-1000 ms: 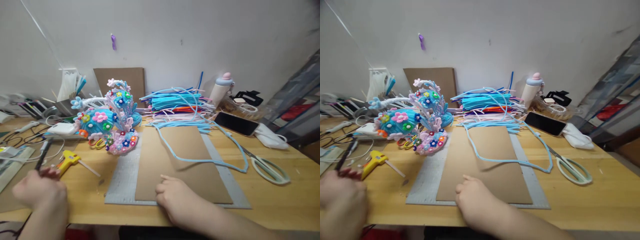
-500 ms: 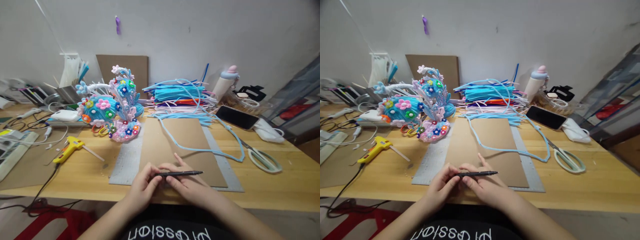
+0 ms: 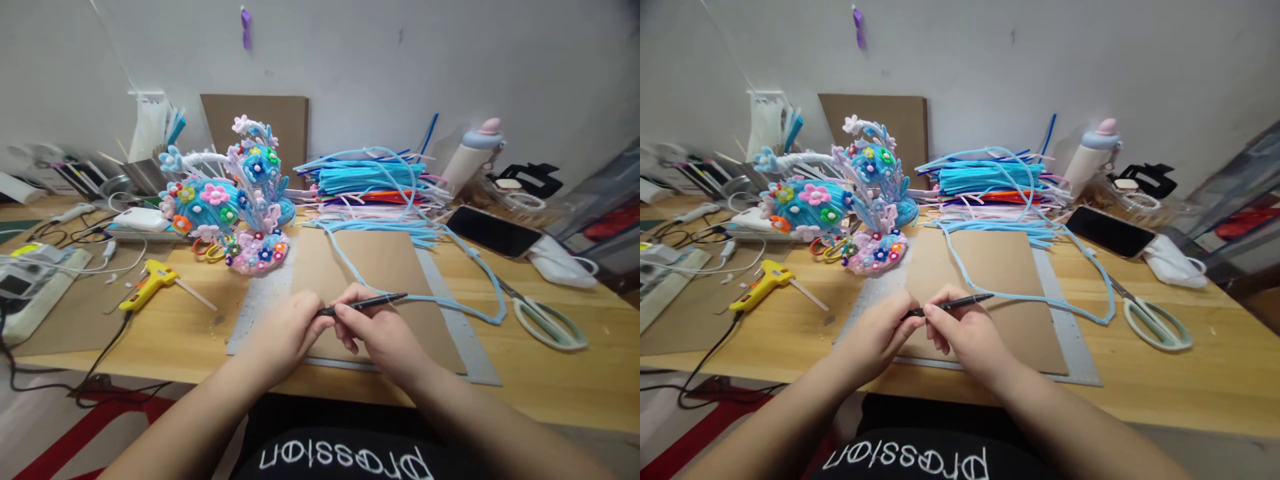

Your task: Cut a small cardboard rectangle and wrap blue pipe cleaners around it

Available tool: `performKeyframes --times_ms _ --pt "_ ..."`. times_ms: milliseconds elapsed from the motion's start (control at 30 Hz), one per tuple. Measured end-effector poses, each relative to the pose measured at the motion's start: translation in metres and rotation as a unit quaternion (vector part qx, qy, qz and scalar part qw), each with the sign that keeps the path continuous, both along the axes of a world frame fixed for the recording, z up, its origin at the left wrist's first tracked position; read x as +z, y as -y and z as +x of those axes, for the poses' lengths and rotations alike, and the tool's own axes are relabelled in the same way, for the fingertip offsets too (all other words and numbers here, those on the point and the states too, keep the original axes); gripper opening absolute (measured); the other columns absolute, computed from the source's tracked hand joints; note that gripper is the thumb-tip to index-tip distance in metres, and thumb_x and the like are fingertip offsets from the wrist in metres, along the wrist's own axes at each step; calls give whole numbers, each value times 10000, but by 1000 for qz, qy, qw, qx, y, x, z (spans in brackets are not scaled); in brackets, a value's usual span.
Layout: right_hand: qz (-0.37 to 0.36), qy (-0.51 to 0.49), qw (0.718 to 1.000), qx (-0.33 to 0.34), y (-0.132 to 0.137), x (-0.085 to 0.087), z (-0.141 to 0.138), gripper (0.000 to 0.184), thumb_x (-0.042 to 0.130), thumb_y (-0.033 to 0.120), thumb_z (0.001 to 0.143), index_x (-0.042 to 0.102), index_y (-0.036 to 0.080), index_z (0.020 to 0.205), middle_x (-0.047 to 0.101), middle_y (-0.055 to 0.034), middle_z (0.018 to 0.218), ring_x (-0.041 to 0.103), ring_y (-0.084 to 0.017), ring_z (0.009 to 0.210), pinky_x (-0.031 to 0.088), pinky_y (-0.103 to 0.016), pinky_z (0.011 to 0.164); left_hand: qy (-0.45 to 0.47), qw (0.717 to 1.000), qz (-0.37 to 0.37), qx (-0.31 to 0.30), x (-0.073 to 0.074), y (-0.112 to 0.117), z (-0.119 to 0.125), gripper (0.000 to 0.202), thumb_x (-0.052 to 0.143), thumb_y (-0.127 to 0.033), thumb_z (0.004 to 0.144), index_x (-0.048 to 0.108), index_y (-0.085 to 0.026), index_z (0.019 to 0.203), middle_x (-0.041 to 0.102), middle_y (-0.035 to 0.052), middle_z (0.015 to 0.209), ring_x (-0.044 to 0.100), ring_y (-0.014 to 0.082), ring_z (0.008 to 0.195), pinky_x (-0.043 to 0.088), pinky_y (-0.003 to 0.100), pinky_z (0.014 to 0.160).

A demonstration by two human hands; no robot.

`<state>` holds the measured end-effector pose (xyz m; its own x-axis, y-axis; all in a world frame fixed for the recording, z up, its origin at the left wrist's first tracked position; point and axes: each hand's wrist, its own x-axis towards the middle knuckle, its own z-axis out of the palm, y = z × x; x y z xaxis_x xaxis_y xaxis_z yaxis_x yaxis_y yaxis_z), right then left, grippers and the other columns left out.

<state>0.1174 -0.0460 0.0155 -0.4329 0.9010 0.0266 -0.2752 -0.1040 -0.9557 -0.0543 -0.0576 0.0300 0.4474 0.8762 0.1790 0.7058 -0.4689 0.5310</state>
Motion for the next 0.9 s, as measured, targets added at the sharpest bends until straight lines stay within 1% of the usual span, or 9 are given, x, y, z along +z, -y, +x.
performKeyframes --times_ms 100,200,300,367,467,533,600,700,900 --pt "-30 -39 999 8 -2 8 -6 197 540 359 865 488 190 779 495 66 516 352 -46 391 233 -168 370 -55 998 8 9 6 0 -3 330 323 -429 919 473 -186 753 502 5 702 452 158 645 318 266 573" --pt "-16 -73 997 27 3 11 -9 208 546 347 866 483 190 744 444 80 456 325 -45 388 204 -167 377 35 992 -122 -18 18 8 -7 348 297 -431 925 453 -188 730 452 -20 674 411 130 625 310 253 576" --pt "22 -101 995 18 5 15 1 176 572 309 855 515 192 736 444 78 455 353 -46 388 235 -163 379 196 921 -330 -72 26 16 -17 405 263 -463 922 372 -191 643 341 -47 593 316 95 529 280 230 500" --pt "47 -134 988 -60 0 17 14 146 555 296 865 538 204 754 446 81 454 360 -45 373 261 -158 376 245 883 -394 -66 22 18 -30 435 237 -480 919 317 -198 598 268 -58 549 250 90 482 250 231 460" --pt "106 -130 972 -163 -8 13 33 122 453 304 921 546 246 866 589 49 564 503 -80 440 394 -190 436 188 941 -278 54 0 15 -57 408 300 -448 914 439 -187 633 397 -32 586 382 110 549 336 243 533" --pt "158 -32 978 -130 -8 4 38 137 402 291 943 536 269 960 689 -7 819 640 -137 671 507 -282 615 97 978 -115 148 -21 11 -74 299 397 -415 891 579 -188 824 542 15 769 505 155 747 402 280 691" --pt "220 105 970 -22 -5 -7 37 169 387 259 948 536 269 1026 671 -50 1041 630 -185 968 486 -384 838 -7 978 -7 210 -40 8 -86 293 437 -407 877 628 -203 965 575 46 867 533 195 849 413 320 765" --pt "294 257 911 134 0 -20 28 231 394 225 940 538 258 1117 625 -64 1164 495 -202 1200 331 -461 1028 -119 955 53 266 -58 5 -93 325 438 -413 878 663 -224 1019 576 59 857 552 213 822 433 335 745" --pt "325 352 852 209 -3 -32 22 304 371 201 943 499 278 1206 638 -26 1145 460 -164 1237 197 -448 1106 -153 942 64 293 -69 4 -91 301 459 -396 872 678 -256 1024 589 61 905 569 218 839 451 327 745"
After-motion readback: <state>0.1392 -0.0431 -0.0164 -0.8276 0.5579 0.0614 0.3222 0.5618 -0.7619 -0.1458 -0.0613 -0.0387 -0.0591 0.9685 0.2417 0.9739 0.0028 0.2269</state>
